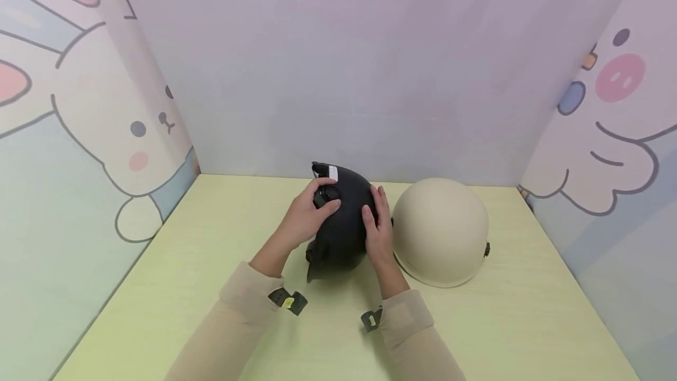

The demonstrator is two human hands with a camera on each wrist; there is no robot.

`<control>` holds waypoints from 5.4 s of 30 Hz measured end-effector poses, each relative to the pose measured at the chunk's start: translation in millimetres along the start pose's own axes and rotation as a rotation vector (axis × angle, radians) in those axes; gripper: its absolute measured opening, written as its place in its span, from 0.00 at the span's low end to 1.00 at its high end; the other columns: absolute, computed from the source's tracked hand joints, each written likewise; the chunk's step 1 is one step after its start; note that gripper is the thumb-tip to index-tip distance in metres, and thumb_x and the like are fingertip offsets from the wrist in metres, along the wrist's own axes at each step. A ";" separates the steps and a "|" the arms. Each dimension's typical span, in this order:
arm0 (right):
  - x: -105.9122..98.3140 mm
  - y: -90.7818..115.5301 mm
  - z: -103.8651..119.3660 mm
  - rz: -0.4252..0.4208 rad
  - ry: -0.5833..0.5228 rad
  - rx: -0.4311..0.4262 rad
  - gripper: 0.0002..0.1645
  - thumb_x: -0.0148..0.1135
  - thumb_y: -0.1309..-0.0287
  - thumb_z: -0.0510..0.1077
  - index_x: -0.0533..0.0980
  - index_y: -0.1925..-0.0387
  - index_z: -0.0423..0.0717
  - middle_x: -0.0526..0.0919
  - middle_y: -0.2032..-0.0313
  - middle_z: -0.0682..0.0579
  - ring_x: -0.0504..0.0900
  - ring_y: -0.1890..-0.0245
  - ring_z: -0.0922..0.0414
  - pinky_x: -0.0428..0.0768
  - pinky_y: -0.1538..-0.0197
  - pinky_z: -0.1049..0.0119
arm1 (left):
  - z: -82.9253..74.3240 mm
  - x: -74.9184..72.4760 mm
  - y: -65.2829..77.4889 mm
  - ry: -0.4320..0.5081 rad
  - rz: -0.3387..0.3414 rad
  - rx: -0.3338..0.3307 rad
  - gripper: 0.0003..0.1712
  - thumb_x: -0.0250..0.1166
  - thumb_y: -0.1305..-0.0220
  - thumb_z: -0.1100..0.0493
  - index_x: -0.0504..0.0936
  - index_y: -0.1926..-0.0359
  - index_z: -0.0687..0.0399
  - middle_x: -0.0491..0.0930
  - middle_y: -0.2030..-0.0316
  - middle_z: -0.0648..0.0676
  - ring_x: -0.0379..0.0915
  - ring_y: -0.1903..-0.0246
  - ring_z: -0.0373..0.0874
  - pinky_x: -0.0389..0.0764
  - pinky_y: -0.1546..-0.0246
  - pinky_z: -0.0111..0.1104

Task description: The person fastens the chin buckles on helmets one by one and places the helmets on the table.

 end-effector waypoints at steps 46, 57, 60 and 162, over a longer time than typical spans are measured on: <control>18.2 -7.7 -46.7 0.118 0.052 -0.015 0.29 0.48 0.27 0.43 0.61 0.28 0.43 0.53 0.27 0.43 0.49 0.27 0.47 0.46 0.32 0.43 | 83.9 -41.9 33.8 0.810 -0.258 -0.100 0.29 0.56 0.27 0.61 0.58 0.30 0.58 0.55 0.32 0.61 0.61 0.38 0.53 0.67 0.41 0.39; 19.7 -5.5 -46.4 0.109 0.058 0.007 0.31 0.50 0.28 0.47 0.61 0.28 0.47 0.53 0.27 0.44 0.49 0.27 0.48 0.47 0.32 0.43 | 69.4 -66.8 45.0 -0.125 -0.195 -0.129 0.35 0.55 0.31 0.37 0.65 0.28 0.46 0.60 0.31 0.59 0.56 0.33 0.59 0.61 0.39 0.54; 21.7 -4.6 -44.1 0.109 0.075 0.011 0.31 0.51 0.29 0.48 0.62 0.28 0.48 0.53 0.27 0.45 0.49 0.27 0.49 0.47 0.32 0.43 | 59.5 -68.4 45.5 -0.258 -0.192 -0.120 0.38 0.55 0.32 0.35 0.65 0.28 0.48 0.59 0.30 0.60 0.54 0.34 0.63 0.61 0.40 0.58; 145.8 -29.7 -47.4 0.471 0.698 -0.055 0.43 0.50 0.35 0.69 0.50 0.24 0.67 0.37 0.24 0.51 0.35 0.26 0.45 0.50 0.38 0.31 | 191.0 -99.7 20.8 -0.045 -0.334 -0.076 0.41 0.49 0.26 0.41 0.45 0.22 0.50 0.43 0.25 0.58 0.37 0.27 0.53 0.43 0.32 0.52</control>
Point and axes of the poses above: each hand's wrist, its own y-axis away from the middle knuckle, its own x-axis out of the palm, z = x × y, the point moved 6 cm from there along -y, towards the middle knuckle
